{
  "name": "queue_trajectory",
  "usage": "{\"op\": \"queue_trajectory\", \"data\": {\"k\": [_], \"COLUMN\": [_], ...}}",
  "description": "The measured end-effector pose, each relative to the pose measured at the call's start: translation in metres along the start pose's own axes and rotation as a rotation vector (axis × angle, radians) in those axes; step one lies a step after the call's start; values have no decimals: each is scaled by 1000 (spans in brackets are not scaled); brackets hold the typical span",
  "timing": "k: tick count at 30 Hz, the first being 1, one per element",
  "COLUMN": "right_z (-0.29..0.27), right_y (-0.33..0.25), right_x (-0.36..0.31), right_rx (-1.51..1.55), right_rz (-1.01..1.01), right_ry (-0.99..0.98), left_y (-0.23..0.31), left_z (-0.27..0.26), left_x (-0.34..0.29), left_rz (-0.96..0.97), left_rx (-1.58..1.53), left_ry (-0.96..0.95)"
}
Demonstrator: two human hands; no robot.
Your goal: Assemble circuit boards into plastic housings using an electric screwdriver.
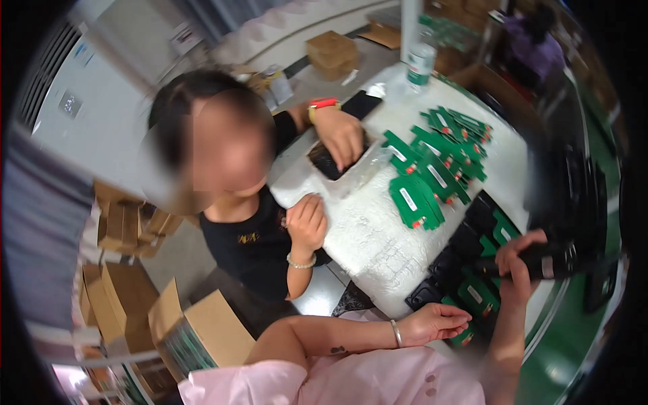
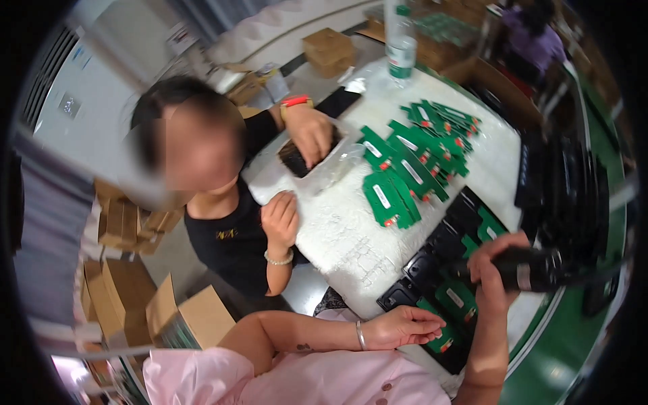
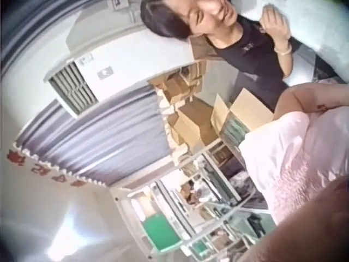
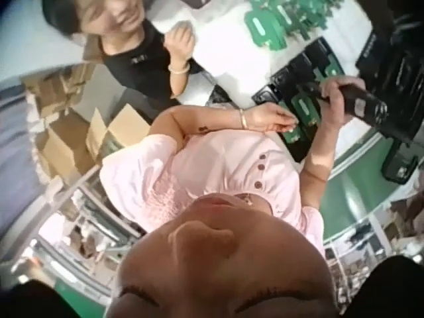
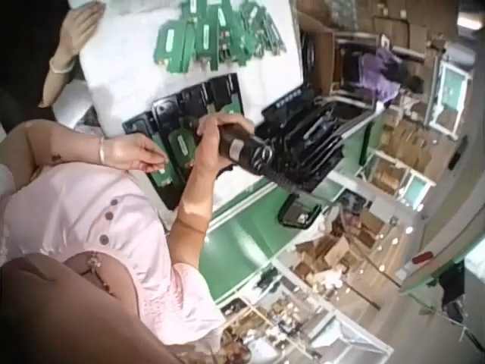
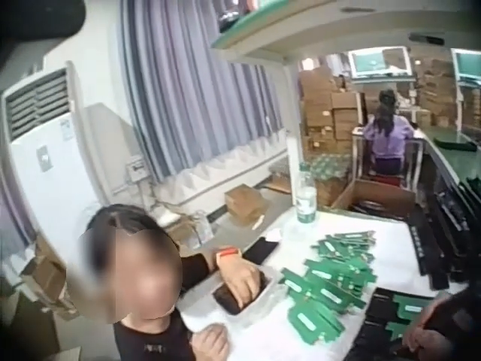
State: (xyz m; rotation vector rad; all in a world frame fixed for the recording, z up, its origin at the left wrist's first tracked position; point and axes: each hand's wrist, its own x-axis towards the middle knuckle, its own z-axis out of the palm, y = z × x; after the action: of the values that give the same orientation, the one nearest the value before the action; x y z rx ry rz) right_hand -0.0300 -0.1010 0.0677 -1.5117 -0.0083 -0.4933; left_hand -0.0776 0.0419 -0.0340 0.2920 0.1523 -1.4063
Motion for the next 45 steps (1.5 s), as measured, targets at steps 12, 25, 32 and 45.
{"op": "queue_trajectory", "data": {"k": [12, 25, 32, 45], "right_z": [-7, -13, -11, -12], "right_y": [-95, -91, -88, -87], "right_x": [-52, -74, -78, -84], "right_rx": [268, 287, 260, 216], "right_rz": [-353, -399, -439, -394], "right_ry": [-150, -91, -127, -143], "left_y": [15, 13, 12, 10], "left_z": [16, 24, 17, 20], "left_x": [3, 0, 0, -2], "left_rz": [84, 136, 109, 27], "left_rx": [-101, -64, -33, -43], "left_ry": [-12, 45, 52, 60]}}
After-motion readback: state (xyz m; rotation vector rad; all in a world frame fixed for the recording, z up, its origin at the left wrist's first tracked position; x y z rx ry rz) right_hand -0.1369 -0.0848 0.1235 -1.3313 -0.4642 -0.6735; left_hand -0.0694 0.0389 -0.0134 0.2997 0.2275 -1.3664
